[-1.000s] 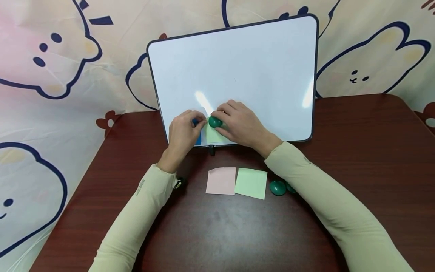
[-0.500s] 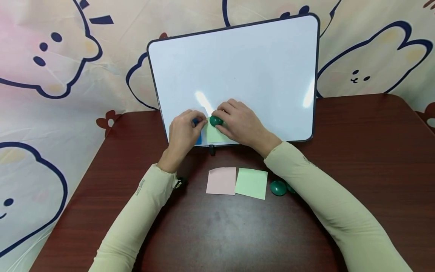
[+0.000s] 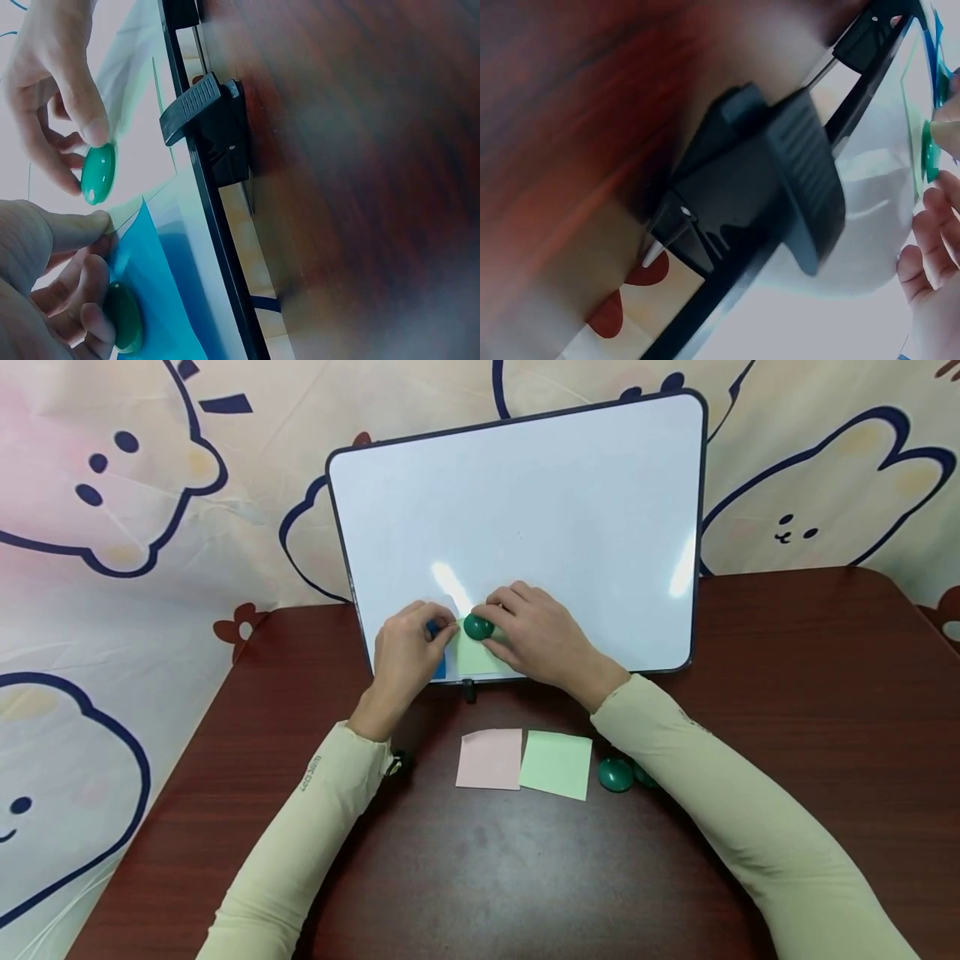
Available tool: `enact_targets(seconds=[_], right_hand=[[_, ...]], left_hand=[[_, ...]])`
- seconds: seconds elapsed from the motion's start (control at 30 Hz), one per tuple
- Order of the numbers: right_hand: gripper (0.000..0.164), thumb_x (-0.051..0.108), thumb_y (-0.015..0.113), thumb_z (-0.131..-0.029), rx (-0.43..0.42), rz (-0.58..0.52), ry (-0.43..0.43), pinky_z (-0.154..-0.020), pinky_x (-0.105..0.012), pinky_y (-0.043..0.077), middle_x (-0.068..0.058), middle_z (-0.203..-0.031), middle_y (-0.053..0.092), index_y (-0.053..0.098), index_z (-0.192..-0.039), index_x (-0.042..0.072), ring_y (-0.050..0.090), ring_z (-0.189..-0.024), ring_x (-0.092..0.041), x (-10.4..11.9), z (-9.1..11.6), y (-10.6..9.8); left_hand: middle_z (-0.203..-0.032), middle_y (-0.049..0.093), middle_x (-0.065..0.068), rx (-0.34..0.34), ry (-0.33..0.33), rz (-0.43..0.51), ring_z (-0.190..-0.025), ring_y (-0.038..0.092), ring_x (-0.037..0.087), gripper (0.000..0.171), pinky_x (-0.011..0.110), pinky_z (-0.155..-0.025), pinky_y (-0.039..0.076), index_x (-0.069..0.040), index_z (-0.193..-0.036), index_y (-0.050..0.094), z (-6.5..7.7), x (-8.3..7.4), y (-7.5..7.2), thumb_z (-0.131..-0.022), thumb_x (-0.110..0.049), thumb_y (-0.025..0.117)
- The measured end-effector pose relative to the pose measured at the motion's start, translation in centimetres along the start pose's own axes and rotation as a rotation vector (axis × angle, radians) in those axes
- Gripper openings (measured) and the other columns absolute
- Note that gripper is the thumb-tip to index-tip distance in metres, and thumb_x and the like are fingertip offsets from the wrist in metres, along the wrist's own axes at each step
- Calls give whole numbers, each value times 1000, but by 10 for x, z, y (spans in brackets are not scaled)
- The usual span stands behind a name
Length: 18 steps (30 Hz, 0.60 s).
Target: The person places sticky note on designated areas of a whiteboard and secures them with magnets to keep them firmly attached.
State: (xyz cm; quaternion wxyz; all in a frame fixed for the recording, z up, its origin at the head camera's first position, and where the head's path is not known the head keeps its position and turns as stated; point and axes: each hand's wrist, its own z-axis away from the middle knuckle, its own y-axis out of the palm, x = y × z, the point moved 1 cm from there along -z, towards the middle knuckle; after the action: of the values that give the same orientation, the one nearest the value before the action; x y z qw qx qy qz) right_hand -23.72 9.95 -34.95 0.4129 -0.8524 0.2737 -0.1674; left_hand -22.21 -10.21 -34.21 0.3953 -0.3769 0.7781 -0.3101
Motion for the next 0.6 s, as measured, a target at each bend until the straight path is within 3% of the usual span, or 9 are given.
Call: enact_targets(seconds=[0.27, 0.6], right_hand=[[37, 26, 71, -91, 49, 2, 21, -91, -45, 52, -12, -113, 65, 67, -122, 7, 60, -103, -29, 0, 19, -11], [31, 24, 74, -88, 108, 36, -74, -87, -43, 53, -9, -108, 67, 71, -115, 9, 61, -100, -27, 0, 36, -22]], left_hand=[[-89, 69, 4, 11, -10, -6, -77, 65, 18, 10, 32, -67, 54, -11, -97, 74, 0, 0, 1, -92, -19, 73], [-91, 69, 4, 7, -32, 8, -78, 64, 18, 11, 32, -67, 53, -10, -99, 73, 0, -1, 0, -91, -17, 73]])
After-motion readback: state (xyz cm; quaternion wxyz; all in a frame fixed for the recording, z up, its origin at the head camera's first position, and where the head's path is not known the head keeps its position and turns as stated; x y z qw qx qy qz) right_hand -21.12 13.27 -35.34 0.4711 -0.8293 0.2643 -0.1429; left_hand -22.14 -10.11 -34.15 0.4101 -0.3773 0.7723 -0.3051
